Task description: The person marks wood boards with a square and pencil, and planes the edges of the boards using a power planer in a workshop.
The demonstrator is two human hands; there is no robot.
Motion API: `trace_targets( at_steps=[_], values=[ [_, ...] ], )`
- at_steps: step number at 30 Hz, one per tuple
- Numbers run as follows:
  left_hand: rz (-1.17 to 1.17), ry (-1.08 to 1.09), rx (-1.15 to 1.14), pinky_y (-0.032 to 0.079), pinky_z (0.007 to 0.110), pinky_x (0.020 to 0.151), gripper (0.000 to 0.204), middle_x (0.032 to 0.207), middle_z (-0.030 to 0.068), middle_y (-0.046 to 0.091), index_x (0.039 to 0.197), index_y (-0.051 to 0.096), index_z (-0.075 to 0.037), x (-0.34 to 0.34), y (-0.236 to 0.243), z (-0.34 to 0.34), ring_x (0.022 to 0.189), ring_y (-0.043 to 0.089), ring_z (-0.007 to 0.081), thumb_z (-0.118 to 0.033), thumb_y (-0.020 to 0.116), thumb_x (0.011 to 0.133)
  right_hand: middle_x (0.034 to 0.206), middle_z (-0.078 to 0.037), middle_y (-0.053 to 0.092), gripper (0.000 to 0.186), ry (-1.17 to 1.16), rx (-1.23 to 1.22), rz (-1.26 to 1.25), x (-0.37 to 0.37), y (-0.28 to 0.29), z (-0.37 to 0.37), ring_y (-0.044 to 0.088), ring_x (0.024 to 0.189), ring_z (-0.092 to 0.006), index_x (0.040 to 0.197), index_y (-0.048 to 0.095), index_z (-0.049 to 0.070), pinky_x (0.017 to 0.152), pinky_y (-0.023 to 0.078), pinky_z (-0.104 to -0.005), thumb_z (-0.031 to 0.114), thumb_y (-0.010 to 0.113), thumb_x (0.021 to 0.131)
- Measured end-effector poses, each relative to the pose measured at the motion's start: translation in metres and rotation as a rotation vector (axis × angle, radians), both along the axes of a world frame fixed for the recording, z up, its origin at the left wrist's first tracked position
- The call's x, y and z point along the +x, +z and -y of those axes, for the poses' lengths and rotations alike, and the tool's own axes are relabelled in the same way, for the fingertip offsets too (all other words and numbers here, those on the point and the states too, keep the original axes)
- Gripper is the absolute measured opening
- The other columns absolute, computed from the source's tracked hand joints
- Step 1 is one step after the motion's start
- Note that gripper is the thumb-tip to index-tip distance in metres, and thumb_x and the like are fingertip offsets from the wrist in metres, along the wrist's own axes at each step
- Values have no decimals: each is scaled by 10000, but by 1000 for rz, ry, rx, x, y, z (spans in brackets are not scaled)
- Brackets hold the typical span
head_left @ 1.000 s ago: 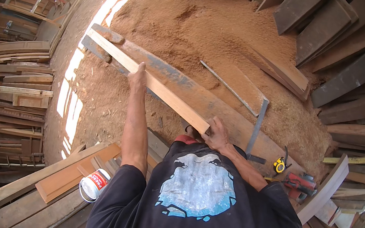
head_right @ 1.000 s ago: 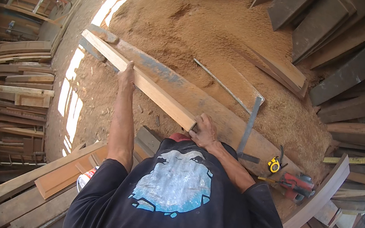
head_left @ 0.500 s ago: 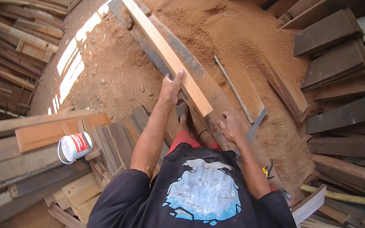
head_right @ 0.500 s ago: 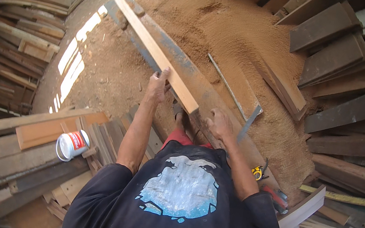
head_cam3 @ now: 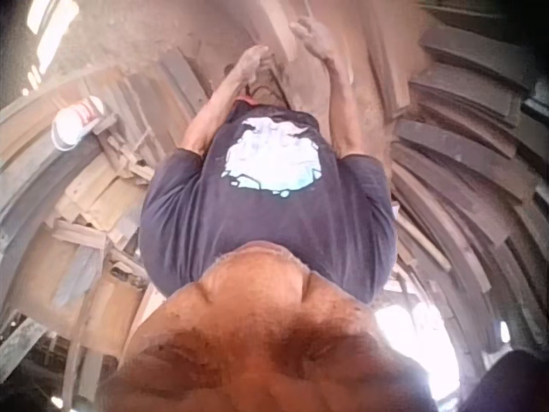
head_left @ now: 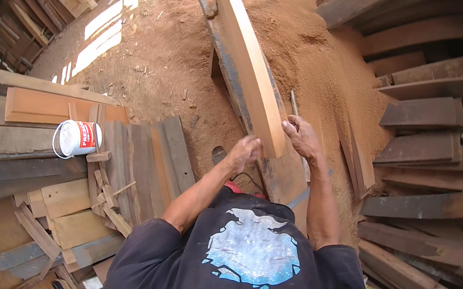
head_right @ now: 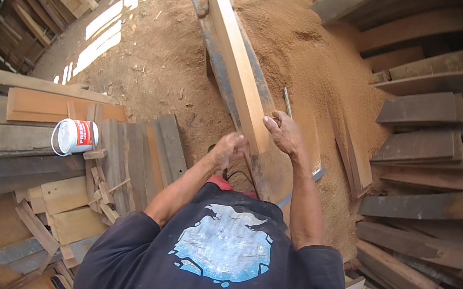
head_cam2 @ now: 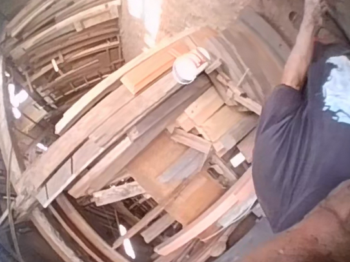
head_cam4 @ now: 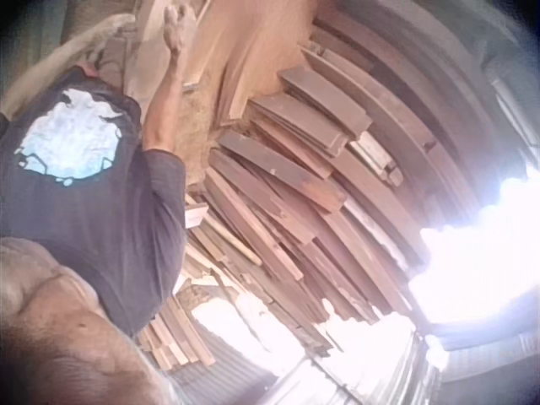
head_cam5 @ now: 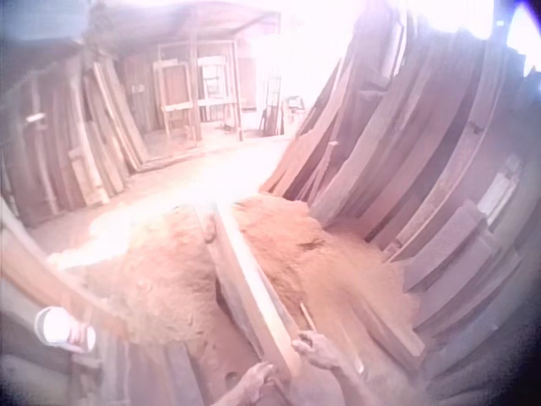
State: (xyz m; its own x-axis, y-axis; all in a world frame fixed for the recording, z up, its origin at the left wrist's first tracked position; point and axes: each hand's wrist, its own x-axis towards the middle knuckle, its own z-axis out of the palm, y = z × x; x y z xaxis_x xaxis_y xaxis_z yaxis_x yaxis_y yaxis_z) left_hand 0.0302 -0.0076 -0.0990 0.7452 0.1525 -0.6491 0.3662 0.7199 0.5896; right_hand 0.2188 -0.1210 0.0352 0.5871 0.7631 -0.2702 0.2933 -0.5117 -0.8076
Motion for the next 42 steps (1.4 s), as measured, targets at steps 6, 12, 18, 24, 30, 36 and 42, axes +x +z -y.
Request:
trace_targets(
  at_steps=[6,12,18,24,30,36,42],
  values=[
    [-141,118,-760,318,689,1136,944,1594,348,254,1516,276,0,-3,-16,52,1450,309,537,-707,530,944,1223,-241,690,605,101,-78,-103,10,-15,-55,675,1113,-323,1352,575,-50,958,518,-423,408,663,966],
    [323,365,-927,451,556,1080,723,1387,140,581,1457,474,-116,17,-31,75,1292,548,353,-599,617,939,1079,-192,725,510,54,-100,-115,0,-23,-75,695,990,-275,1256,616,-34,869,540,-419,351,680,928],
    [465,403,-1133,422,511,1120,680,1405,65,596,1444,488,-125,14,-46,80,1320,545,276,-426,755,896,1066,-182,722,479,-78,-103,-119,-15,-16,-75,693,963,-232,1256,614,-36,848,553,-383,280,702,907],
    [468,469,-1160,387,493,1158,608,1413,81,599,1423,499,-73,16,-29,66,1337,539,268,-369,720,940,1135,-137,694,516,-86,-110,-242,-10,-13,-80,643,1047,-199,1277,589,-50,906,522,-364,287,717,908],
    [382,485,-1159,399,489,1151,623,1406,93,605,1410,499,-43,13,-21,66,1339,540,266,-359,739,930,1082,-129,697,545,-99,-152,-252,3,-5,-121,645,966,-182,1244,602,-60,847,529,-352,348,721,904],
    [417,461,-1154,413,475,1145,620,1405,96,609,1405,502,-37,10,-29,67,1326,556,257,-355,742,930,1020,-111,701,533,-46,-223,-181,5,-3,-127,646,907,-178,1185,630,-55,783,532,-353,394,715,909],
    [413,439,-1153,432,458,1143,543,1384,85,621,1387,505,-57,7,-26,61,1299,584,250,-305,724,956,953,-102,700,530,-10,-223,-136,5,-2,-129,639,844,-165,1139,647,-58,737,533,-352,418,705,912]
  ],
)
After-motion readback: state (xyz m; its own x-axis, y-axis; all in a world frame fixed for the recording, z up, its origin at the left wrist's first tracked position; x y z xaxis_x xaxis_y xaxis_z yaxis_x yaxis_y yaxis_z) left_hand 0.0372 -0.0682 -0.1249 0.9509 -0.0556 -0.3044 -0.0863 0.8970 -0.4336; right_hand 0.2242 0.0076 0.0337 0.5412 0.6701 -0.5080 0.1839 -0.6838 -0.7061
